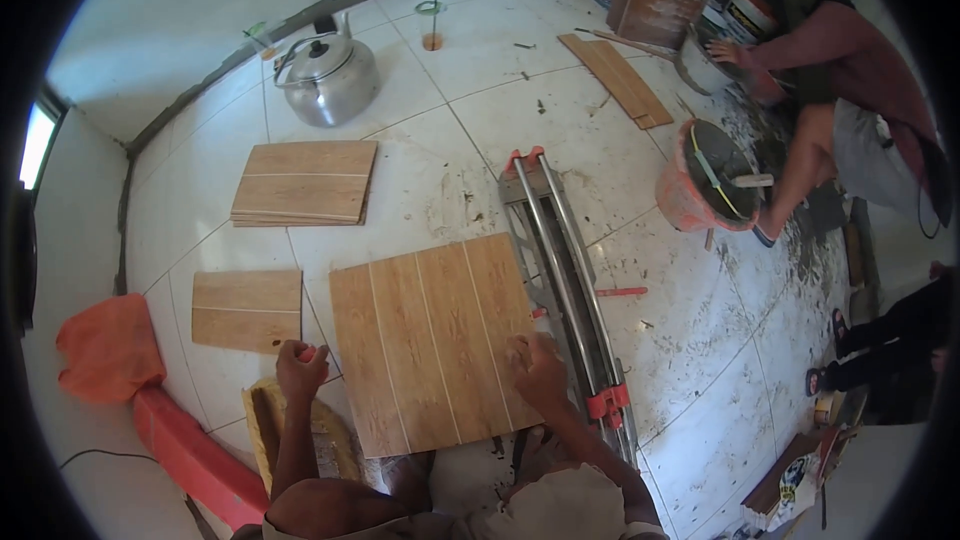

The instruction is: Measure and cut a ceramic tile using a manual tile cutter.

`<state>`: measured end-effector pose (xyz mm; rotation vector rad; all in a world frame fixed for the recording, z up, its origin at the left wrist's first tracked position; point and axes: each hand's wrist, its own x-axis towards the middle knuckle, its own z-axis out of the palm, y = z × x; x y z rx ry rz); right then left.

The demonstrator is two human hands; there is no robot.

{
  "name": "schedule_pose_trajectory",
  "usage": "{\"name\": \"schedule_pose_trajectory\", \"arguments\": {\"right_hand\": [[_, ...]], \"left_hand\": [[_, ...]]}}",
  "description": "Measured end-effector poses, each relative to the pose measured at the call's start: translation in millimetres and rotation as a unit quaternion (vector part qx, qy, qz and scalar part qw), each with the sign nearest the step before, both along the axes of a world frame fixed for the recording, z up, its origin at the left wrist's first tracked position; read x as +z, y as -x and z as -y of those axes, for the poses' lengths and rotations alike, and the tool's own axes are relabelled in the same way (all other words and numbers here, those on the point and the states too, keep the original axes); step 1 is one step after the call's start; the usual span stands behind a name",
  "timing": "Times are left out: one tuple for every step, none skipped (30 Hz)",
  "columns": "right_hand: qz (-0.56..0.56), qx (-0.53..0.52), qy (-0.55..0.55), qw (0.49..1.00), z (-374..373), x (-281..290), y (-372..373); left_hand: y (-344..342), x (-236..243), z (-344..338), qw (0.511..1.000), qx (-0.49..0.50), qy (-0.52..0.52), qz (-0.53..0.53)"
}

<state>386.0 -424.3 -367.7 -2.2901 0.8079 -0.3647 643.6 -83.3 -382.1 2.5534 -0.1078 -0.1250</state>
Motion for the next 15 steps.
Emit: {"name": "schedule_pose_trajectory", "arguments": {"right_hand": [[-0.001, -0.008, 0.003, 1.000, 5, 2, 9], [-0.006, 0.007, -0.005, 1.000, 5, 0, 17], [-0.013, 0.020, -0.012, 1.000, 4, 2, 24], [-0.014, 0.014, -0.011, 1.000, 0, 2, 27], [-0.062, -0.034, -0.028, 0.997, -6, 10, 31], [-0.106, -0.082, -0.046, 0.990, -10, 14, 33], [-0.109, -0.092, -0.041, 0.989, -17, 8, 42], [-0.120, -0.109, -0.073, 0.984, -24, -4, 51], [-0.132, -0.128, -0.106, 0.977, -28, -9, 54], [-0.132, -0.133, -0.103, 0.977, -27, -15, 54], [-0.120, -0.170, -0.145, 0.967, -30, -15, 47], [-0.107, -0.203, -0.186, 0.955, -30, -16, 40], [-0.106, -0.206, -0.183, 0.956, -28, -25, 41], [-0.082, -0.225, -0.194, 0.951, -24, -39, 51], [-0.052, -0.236, -0.209, 0.948, -20, -43, 49]], "left_hand": [[-3, -3, -6, 0.997, 0.007, -0.067, 0.045], [-5, -9, -14, 0.997, 0.002, -0.066, 0.047], [-5, -16, -20, 0.988, 0.002, -0.134, 0.077], [-4, -23, -23, 0.974, 0.003, -0.201, 0.107], [0, -23, -17, 0.975, -0.007, -0.195, 0.104], [4, -16, -9, 0.949, -0.047, -0.197, 0.243], [9, -14, 0, 0.902, -0.084, -0.192, 0.378], [20, -15, 12, 0.902, -0.085, -0.186, 0.380], [38, -20, 23, 0.974, -0.068, -0.081, 0.198], [51, -28, 31, 0.998, -0.049, 0.027, 0.006], [54, -41, 26, 0.998, -0.049, 0.027, 0.008], [54, -60, 22, 0.992, 0.018, 0.111, -0.063], [54, -72, 26, 0.968, 0.080, 0.195, -0.137], [58, -64, 38, 0.963, 0.092, 0.208, -0.146], [59, -63, 40, 0.962, 0.087, 0.214, -0.144]]}}
